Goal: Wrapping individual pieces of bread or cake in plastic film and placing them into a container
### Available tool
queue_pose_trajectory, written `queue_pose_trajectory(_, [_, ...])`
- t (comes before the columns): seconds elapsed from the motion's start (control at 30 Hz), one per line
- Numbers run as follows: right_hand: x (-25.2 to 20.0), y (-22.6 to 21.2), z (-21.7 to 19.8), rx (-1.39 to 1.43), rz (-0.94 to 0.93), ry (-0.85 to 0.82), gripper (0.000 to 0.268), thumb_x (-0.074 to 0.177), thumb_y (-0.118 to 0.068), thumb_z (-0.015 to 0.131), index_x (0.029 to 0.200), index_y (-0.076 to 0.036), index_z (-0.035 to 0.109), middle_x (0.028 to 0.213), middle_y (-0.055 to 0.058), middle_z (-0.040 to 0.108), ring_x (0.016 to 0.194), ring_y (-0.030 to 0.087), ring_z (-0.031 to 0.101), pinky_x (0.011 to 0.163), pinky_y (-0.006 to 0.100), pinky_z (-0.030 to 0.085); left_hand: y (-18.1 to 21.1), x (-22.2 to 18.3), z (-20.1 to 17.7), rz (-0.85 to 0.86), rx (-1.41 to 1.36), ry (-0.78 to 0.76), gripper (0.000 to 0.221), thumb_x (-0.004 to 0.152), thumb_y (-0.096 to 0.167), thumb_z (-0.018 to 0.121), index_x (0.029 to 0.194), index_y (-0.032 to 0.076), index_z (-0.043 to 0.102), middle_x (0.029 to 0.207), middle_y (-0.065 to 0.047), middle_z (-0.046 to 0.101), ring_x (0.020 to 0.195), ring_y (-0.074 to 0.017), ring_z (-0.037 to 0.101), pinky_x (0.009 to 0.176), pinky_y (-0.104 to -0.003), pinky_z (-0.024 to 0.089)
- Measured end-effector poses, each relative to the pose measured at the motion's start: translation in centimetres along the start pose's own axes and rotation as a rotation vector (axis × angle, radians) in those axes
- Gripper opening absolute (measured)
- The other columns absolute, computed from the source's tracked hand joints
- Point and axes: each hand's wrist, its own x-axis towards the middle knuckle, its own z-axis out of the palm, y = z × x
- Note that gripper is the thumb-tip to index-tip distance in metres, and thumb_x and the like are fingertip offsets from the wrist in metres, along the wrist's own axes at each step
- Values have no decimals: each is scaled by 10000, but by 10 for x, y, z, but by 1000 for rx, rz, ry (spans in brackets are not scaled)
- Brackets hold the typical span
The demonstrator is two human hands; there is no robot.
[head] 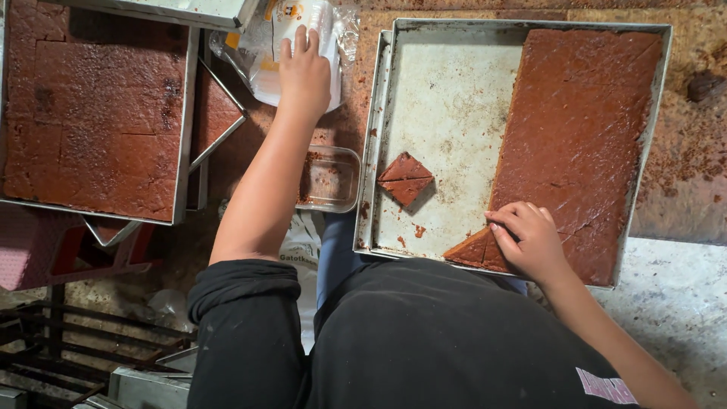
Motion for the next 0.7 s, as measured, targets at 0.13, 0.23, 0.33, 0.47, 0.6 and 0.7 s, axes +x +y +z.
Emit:
queue_pose_trajectory(0.13, [-1,2,2,-1,-18,25,188,950,-199,622,1064,-199,771,1023,-19,699,976,231,628,855,412,399,0,5,-1,-25,22,-102,226,830,202,747,1040,128,786,1664,-181,314,1539,-354,169,1198,-551,167])
queue_pose_trajectory(0.23, [0,2,1,15,-10,15,166,947,-200,624,1025,-194,769,1027,-16,696,989,229,633,868,415,404,-9,8,2,-2,86,-55,148,873,258,718,954,184,817,1495,-117,556,1505,-331,232,1153,-525,203])
queue_pose_trajectory(0.33, [0,-1,0,27,-5,23,165,948,-193,619,1020,-186,768,1036,-17,704,982,225,632,867,412,396,-23,5,-13,2,-62,-8,204,911,110,585,791,96,750,1501,-131,601,1549,-301,220,1228,-573,102])
queue_pose_trajectory(0.47, [0,4,2,27,-6,35,164,940,-184,620,1015,-189,766,1040,-13,698,980,235,632,862,404,399,-34,11,-4,22,-217,190,224,785,286,665,806,92,773,1412,-187,617,1429,-343,356,1093,-556,236])
queue_pose_trajectory(0.6, [-3,3,3,53,8,22,188,941,-179,607,1034,-185,770,1033,-14,689,987,235,634,903,421,413,-32,0,-11,57,-595,459,314,898,336,752,728,72,733,1264,-71,650,1307,-363,358,1002,-580,281])
queue_pose_trajectory(0.7, [2,0,1,34,-46,80,149,966,-192,625,1013,-172,765,1005,-4,693,981,231,647,831,393,417,-33,16,-4,87,-956,654,225,837,186,627,939,33,756,1085,-95,644,1100,-301,525,958,-428,431])
